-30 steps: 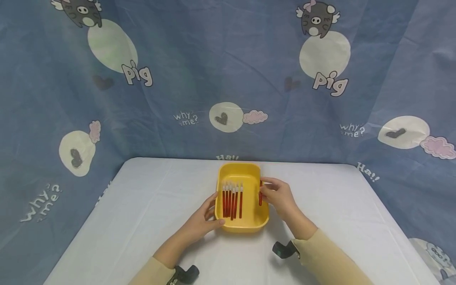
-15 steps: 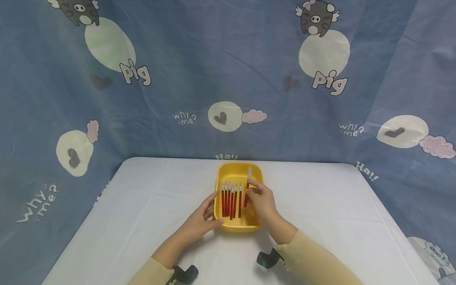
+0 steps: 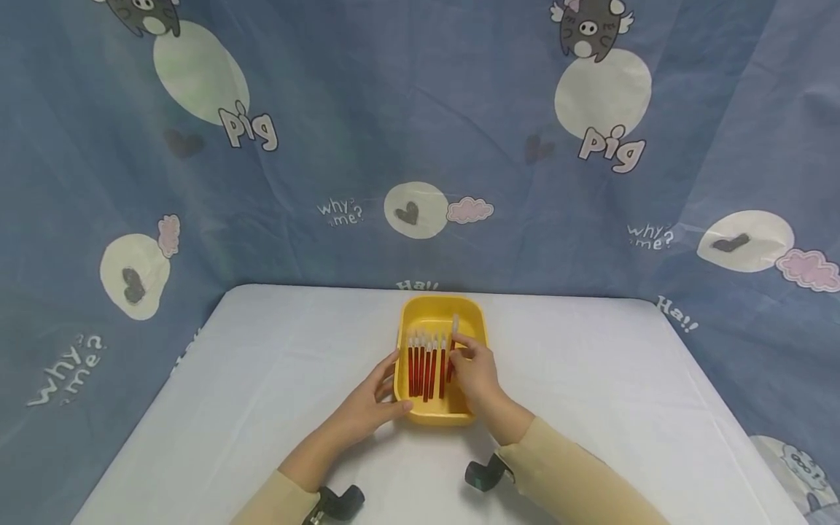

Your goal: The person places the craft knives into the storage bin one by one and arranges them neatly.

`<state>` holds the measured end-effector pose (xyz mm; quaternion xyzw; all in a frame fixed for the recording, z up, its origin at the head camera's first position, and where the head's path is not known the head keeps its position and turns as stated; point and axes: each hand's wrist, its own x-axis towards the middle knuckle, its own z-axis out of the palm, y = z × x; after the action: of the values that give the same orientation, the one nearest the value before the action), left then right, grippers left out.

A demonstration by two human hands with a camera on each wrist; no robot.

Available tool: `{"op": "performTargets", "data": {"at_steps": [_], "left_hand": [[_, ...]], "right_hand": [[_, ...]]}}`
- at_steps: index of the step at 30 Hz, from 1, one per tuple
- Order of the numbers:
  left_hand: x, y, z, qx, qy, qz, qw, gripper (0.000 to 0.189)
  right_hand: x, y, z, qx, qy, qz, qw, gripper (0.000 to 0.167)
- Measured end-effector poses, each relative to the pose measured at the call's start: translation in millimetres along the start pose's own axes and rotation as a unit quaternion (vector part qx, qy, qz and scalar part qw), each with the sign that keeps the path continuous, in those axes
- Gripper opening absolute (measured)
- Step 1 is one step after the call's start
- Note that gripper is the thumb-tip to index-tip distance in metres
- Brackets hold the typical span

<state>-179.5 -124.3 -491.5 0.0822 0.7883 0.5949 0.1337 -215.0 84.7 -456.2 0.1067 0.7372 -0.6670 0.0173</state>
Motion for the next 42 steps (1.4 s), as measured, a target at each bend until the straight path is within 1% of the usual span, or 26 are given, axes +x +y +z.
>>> {"op": "performTargets", "data": {"at_steps": [3, 7, 15, 18, 22, 28, 35, 42], "left_hand": [[-0.2, 1.3, -1.3, 0.002, 0.002, 0.003, 1.0, 0.095], [0.1, 1.4, -2.3, 0.003, 0.002, 0.007, 1.0, 0.094], [2.0, 0.5, -2.0, 0.006, 0.0, 0.008, 1.0, 0.095], [2.2, 1.1, -1.4, 0.008, 0.0, 0.006, 0.9999, 0.095], [2.1, 1.7, -0.6, 0.011, 0.002, 0.003, 0.9999, 0.095], [2.3, 2.1, 0.2, 0.014, 0.003, 0.002, 0.9999, 0.096], [0.6, 3.6, 0.9, 0.014, 0.004, -0.003, 0.9999, 0.096], [0.4, 2.6, 0.7, 0.016, 0.004, -0.005, 0.9998, 0.095]], "right_hand": [[3.0, 1.7, 3.0, -0.012, -0.005, 0.002, 0.9999, 0.039], [5.9, 3.3, 6.2, 0.001, -0.013, 0.016, 0.9998, 0.041], [8.9, 5.3, 8.1, 0.024, -0.014, 0.054, 0.9982, 0.043], [9.7, 6.1, 7.5, 0.023, -0.017, 0.062, 0.9976, 0.043], [10.9, 7.3, 7.0, 0.032, -0.016, 0.065, 0.9972, 0.042], [11.3, 8.3, 8.0, 0.064, -0.02, 0.079, 0.9946, 0.041], [11.8, 10.9, 10.2, 0.079, -0.017, 0.075, 0.9939, 0.04], [9.9, 10.1, 9.4, 0.105, -0.025, 0.085, 0.9905, 0.041]]}}
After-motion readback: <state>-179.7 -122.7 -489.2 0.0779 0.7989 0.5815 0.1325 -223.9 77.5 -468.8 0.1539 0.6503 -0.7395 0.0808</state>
